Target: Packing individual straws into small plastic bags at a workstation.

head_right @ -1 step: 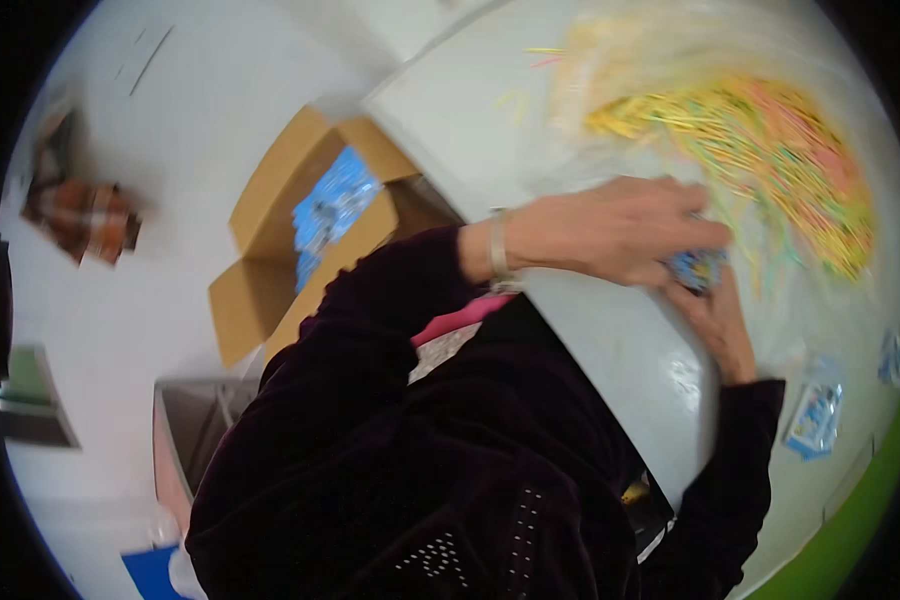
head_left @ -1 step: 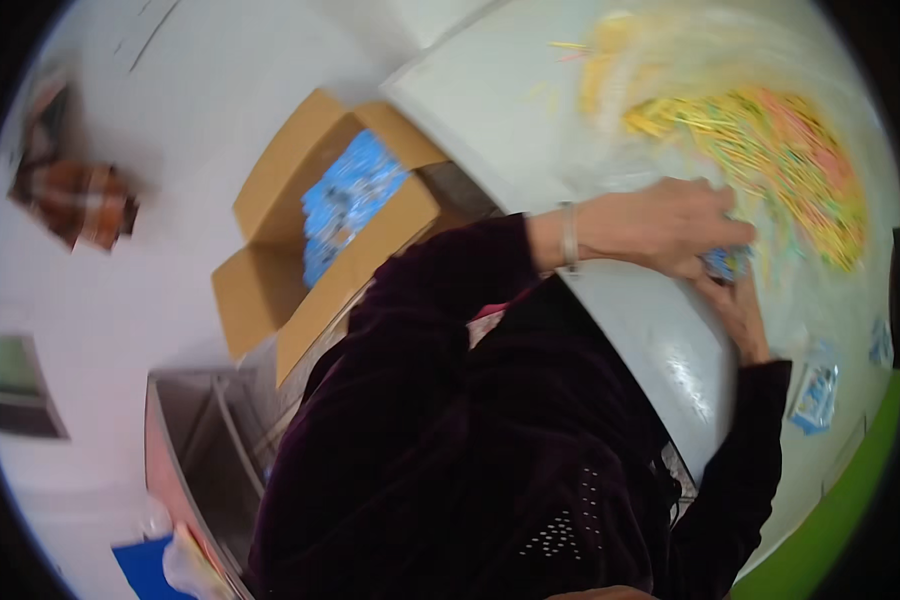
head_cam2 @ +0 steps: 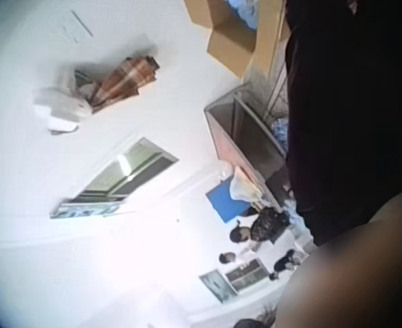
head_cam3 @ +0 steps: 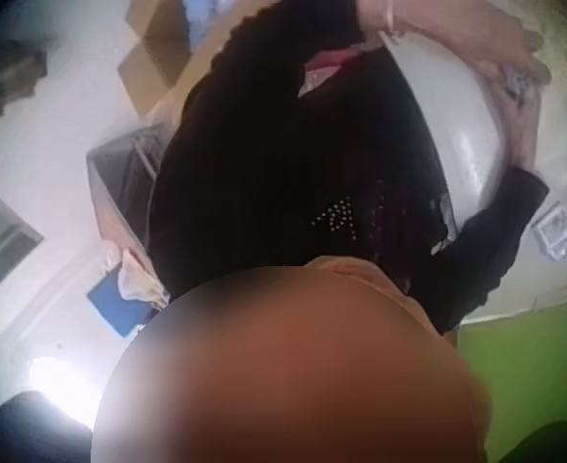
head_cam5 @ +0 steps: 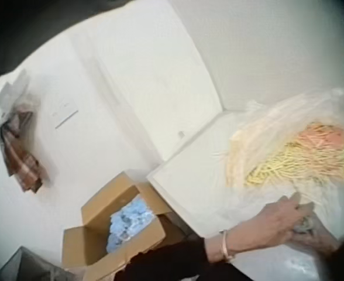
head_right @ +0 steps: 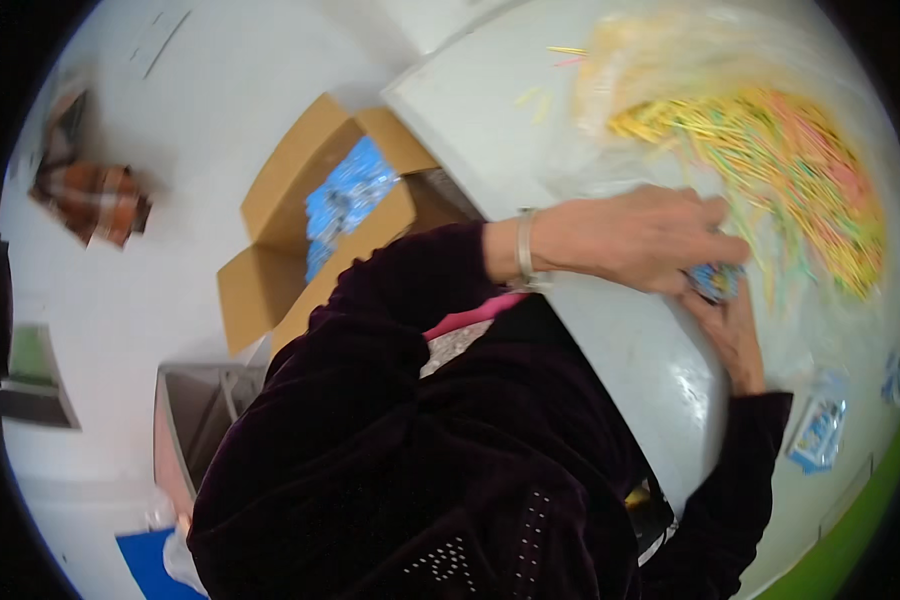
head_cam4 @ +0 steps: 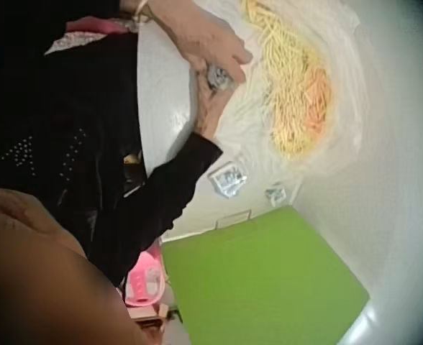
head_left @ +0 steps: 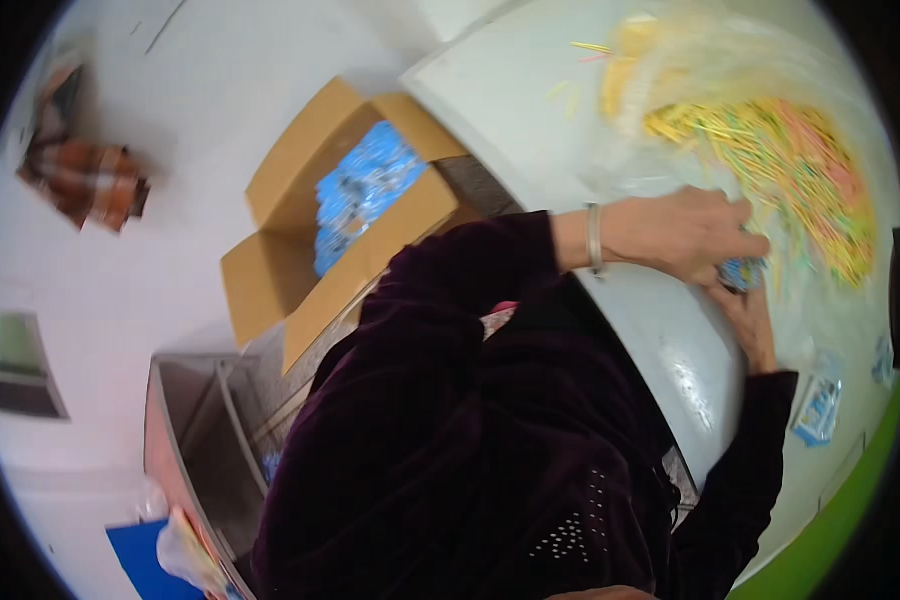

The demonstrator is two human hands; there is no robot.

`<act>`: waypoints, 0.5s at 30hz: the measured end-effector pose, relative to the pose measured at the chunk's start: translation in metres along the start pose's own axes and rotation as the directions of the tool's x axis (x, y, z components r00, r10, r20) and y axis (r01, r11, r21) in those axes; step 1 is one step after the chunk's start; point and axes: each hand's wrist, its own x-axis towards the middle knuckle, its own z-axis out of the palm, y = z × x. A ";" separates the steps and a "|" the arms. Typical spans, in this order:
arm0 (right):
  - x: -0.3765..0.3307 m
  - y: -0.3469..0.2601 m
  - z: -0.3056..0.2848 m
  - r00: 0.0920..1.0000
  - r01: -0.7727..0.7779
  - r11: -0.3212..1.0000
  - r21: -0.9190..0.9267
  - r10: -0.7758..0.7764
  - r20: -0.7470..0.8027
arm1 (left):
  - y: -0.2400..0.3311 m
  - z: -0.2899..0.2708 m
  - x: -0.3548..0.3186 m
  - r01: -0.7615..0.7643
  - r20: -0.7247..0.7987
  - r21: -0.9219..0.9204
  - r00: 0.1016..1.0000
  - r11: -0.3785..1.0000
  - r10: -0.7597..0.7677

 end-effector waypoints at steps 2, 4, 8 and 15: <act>-0.005 -0.010 0.000 0.998 -0.055 0.991 -0.126 0.051 -0.033 | -0.003 0.014 -0.007 -0.063 -0.121 0.020 0.990 0.998 0.065; 0.001 0.008 -0.004 0.994 -0.094 0.991 -0.095 0.099 0.043 | -0.006 0.022 -0.011 -0.083 -0.169 0.035 0.982 0.996 0.088; 0.006 0.020 -0.006 0.996 0.019 0.964 -0.265 0.004 0.087 | 0.000 -0.020 -0.034 -0.014 -0.267 -0.045 0.964 0.999 0.001; 0.004 -0.006 0.003 0.981 0.183 0.979 -0.092 -0.175 0.087 | 0.021 -0.190 -0.203 0.702 -0.436 -0.036 0.629 0.711 -0.644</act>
